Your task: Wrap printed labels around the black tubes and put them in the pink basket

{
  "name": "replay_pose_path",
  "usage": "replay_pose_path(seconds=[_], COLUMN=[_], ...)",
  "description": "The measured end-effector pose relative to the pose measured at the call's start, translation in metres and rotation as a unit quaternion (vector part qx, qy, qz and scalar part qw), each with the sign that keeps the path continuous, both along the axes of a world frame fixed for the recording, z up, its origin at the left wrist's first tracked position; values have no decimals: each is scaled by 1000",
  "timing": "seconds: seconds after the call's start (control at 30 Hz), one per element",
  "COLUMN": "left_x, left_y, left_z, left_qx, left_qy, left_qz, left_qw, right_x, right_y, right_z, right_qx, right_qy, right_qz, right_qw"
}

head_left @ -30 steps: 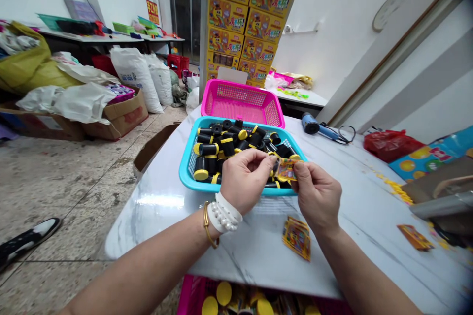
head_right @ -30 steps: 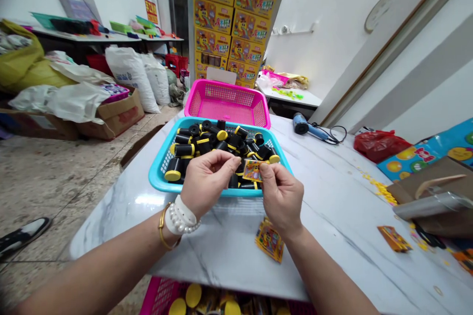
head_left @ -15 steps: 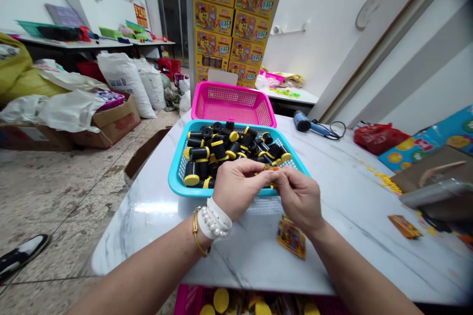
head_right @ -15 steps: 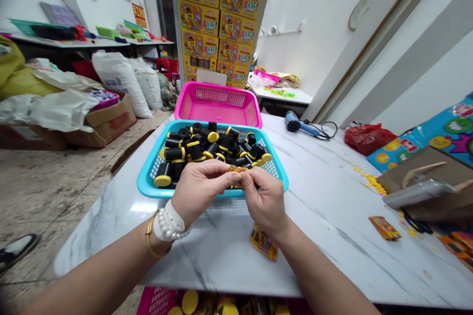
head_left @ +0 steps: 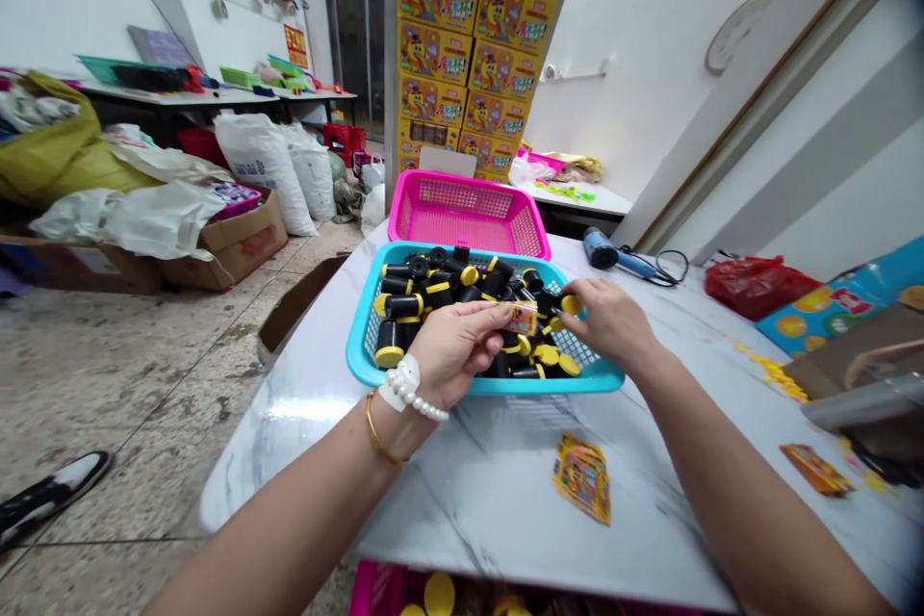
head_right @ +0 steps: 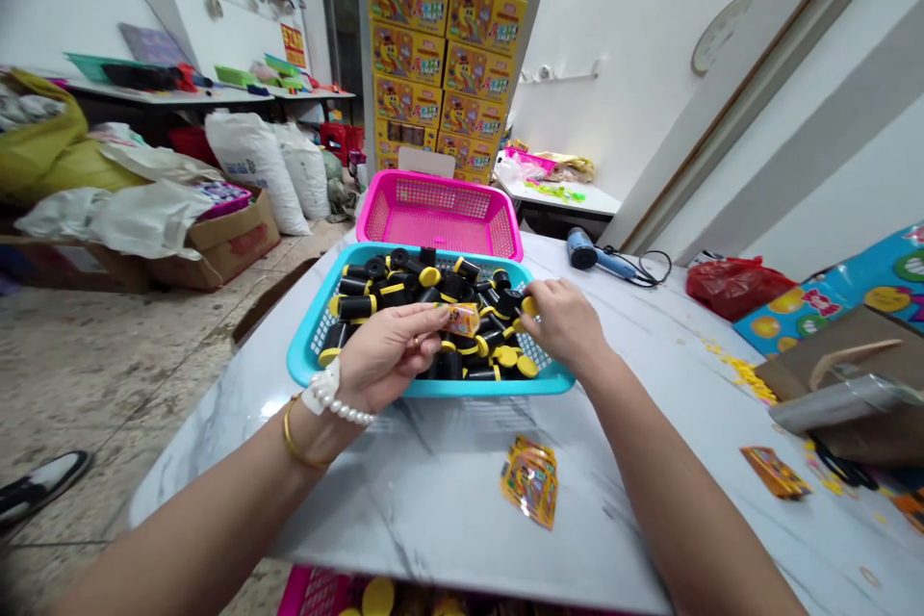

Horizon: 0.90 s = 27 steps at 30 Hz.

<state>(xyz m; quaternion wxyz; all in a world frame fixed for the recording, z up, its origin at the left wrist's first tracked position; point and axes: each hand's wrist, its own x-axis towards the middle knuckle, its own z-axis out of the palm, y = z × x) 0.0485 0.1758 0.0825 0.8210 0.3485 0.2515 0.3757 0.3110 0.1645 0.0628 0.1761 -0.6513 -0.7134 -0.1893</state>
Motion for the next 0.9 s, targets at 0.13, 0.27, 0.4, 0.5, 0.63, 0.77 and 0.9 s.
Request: replay_pose_path(seconds=[0.13, 0.27, 0.4, 0.5, 0.63, 0.77, 0.9], left_x=[0, 2, 3, 3, 3, 3, 4], left_y=[0, 0, 0, 0, -1, -2, -1], left_z=[1, 0, 1, 1, 0, -3, -6], left_qx=[-29, -31, -34, -40, -36, -19, 2], left_qy=[-10, -19, -16, -22, -25, -20, -18], left_qz=[5, 5, 2, 7, 17, 3, -5], left_qw=[1000, 999, 999, 999, 999, 1000, 1000], right_x=[-22, -58, -78, -78, -74, -75, -79], right_y=[-32, -55, -57, -56, -56, -58, -63], right_z=[13, 19, 13, 10, 9, 7, 8], right_qx=[62, -6, -36, -27, -11, -11, -24], right_qy=[309, 656, 711, 696, 682, 677, 655], right_qz=[54, 152, 143, 125, 116, 119, 134], right_qw=[948, 739, 688, 707, 722, 727, 744])
